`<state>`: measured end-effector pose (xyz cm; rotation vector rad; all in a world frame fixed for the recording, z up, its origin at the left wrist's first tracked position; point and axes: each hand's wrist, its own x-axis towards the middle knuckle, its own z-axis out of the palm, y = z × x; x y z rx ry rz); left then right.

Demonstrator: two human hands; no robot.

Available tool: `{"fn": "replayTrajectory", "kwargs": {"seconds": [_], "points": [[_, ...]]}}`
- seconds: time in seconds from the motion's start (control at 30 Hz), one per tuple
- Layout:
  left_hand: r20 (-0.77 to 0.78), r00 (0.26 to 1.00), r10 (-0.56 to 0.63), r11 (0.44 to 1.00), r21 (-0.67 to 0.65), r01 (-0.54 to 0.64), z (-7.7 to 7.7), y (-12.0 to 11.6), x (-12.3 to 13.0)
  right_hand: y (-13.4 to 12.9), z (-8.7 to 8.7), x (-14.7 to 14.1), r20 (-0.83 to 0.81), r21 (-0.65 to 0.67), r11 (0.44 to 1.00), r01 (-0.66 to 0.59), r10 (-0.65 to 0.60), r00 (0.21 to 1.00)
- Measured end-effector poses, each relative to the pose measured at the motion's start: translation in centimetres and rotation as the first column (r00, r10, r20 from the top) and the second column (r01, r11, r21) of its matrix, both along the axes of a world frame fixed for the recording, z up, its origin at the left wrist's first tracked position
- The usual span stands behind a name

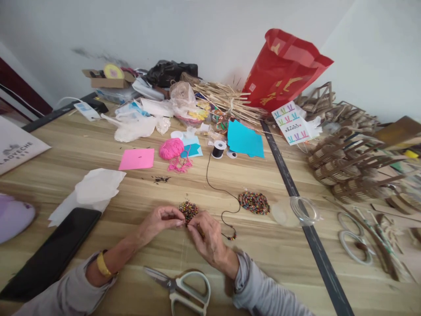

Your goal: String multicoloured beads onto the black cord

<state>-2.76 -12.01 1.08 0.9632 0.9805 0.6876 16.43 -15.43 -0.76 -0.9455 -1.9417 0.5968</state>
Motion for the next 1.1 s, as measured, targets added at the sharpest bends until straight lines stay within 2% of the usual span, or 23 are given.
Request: {"fn": "replayTrajectory", "kwargs": {"seconds": [0.17,0.4,1.1], "points": [[-0.004,1.0,-0.023,1.0,-0.004,0.023,-0.22,0.12,0.06,0.21,-0.1,0.13,0.028,0.023,1.0,-0.004,0.003,1.0],[-0.05,0.995,-0.082,0.996,0.028,0.084,-0.67,0.08,0.3,0.45,0.75,0.08,0.042,0.028,0.999,-0.027,0.025,0.999],[-0.099,0.991,-0.093,0.992,0.079,0.101,-0.4,0.1,0.3,0.63,0.71,0.22,0.053,0.046,0.997,-0.063,0.061,0.997]]}}
